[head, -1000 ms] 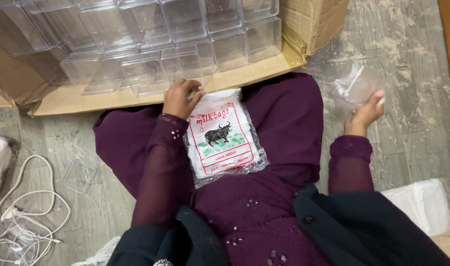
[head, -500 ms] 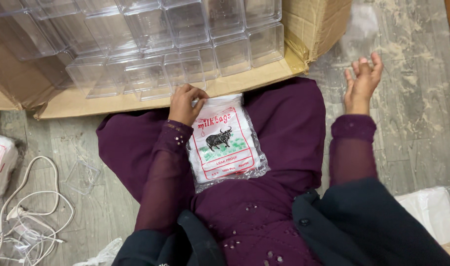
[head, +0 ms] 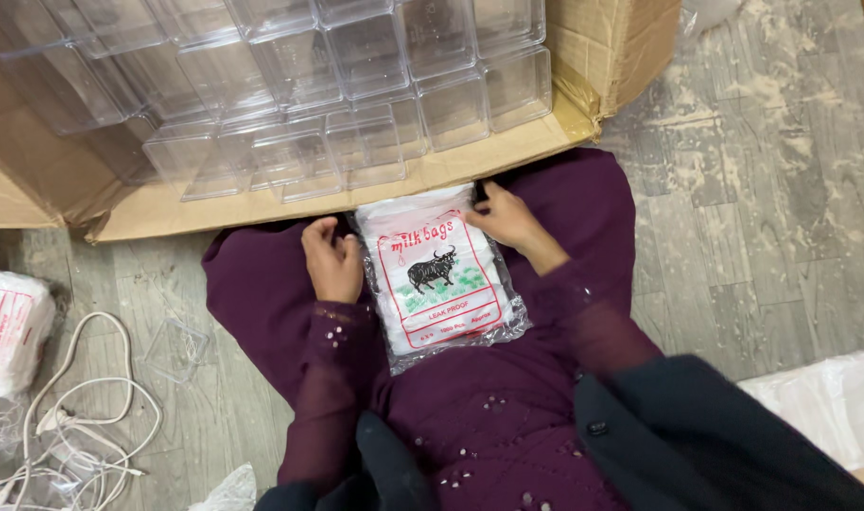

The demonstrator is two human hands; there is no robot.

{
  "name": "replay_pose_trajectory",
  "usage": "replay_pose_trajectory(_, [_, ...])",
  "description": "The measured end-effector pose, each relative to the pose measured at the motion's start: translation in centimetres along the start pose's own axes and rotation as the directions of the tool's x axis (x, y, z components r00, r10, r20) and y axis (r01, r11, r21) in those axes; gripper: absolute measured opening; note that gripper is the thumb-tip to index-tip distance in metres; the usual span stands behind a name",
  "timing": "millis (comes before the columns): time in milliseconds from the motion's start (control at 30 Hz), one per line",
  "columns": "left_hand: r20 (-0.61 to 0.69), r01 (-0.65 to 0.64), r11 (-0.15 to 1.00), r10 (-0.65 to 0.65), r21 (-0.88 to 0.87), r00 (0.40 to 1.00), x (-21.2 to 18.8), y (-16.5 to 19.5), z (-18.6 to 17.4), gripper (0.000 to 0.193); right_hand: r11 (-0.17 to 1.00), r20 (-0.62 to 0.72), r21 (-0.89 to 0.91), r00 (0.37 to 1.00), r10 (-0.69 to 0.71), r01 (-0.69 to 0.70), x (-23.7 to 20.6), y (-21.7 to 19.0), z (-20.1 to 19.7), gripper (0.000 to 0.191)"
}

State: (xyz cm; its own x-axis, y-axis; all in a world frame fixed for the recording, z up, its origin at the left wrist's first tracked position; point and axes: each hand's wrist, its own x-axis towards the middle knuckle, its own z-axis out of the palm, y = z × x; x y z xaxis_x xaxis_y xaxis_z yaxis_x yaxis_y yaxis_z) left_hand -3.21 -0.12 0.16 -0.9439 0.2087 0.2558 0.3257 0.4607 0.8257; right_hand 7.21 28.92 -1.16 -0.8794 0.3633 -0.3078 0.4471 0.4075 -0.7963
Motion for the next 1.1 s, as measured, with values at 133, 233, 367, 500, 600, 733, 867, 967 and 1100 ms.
replay_pose_trajectory(133, [0.331, 0.175, 0.941, -0.270, 0.289, 0.904, 2.0, -4.8, 2.7, 0.055, 0.991, 0.140, -0.069, 0.982, 0.125, -0.116, 4.0, -0.4, 0.1, 0.065])
replay_pose_trajectory(233, [0.423, 0.117, 0.937, -0.257, 0.330, 0.869, 3.5, -6.5, 4.0, 0.068, 0.980, 0.266, 0.141, 0.959, 0.100, -0.142, 4.1, 0.5, -0.5, 0.049])
replay_pose_trajectory(367, [0.490, 0.068, 0.965, -0.190, 0.254, 0.851, 3.7, -6.0, 3.8, 0.053, 0.762, 0.258, 0.645, 0.955, -0.147, -0.057, 0.9, 1.4, -1.4, 0.048])
replay_pose_trajectory(500, [0.532, 0.336, 0.884, -0.122, -0.326, 0.838, 3.3, -4.2, 3.7, 0.048, 0.544, 0.246, 0.829, 0.958, -0.149, -0.128, -1.9, 0.2, -3.6, 0.049])
replay_pose_trajectory(600, [0.681, 0.623, 0.506, -0.093, -0.596, 0.727, 2.7, -2.6, 3.2, 0.047, 0.344, 0.213, 0.927, 0.964, -0.162, -0.147, -3.0, -1.6, -3.8, 0.047])
replay_pose_trajectory(733, [0.720, 0.618, 0.649, -0.152, -0.444, 0.677, 1.2, -0.7, 3.1, 0.052, 0.358, 0.148, 0.927, 0.986, -0.075, -0.112, -3.8, -3.9, -2.4, 0.051])
replay_pose_trajectory(867, [0.692, 0.647, 0.428, -0.067, -0.631, 0.719, -0.2, 0.2, 2.0, 0.065, 0.631, 0.110, 0.776, 0.989, -0.100, -0.022, -4.4, -5.8, -2.1, 0.062])
replay_pose_trajectory(967, [0.670, 0.543, 0.544, 0.048, -0.640, 0.741, -0.6, 0.1, 1.3, 0.072, 0.758, 0.075, 0.652, 0.995, -0.070, 0.005, -5.0, -7.9, -2.2, 0.066])
replay_pose_trajectory(1100, [0.688, 0.605, 0.519, -0.045, -0.604, 0.725, -0.7, -1.1, 0.5, 0.068, 0.986, -0.068, 0.152, 0.995, 0.076, -0.065, -6.4, -11.6, -2.9, 0.076])
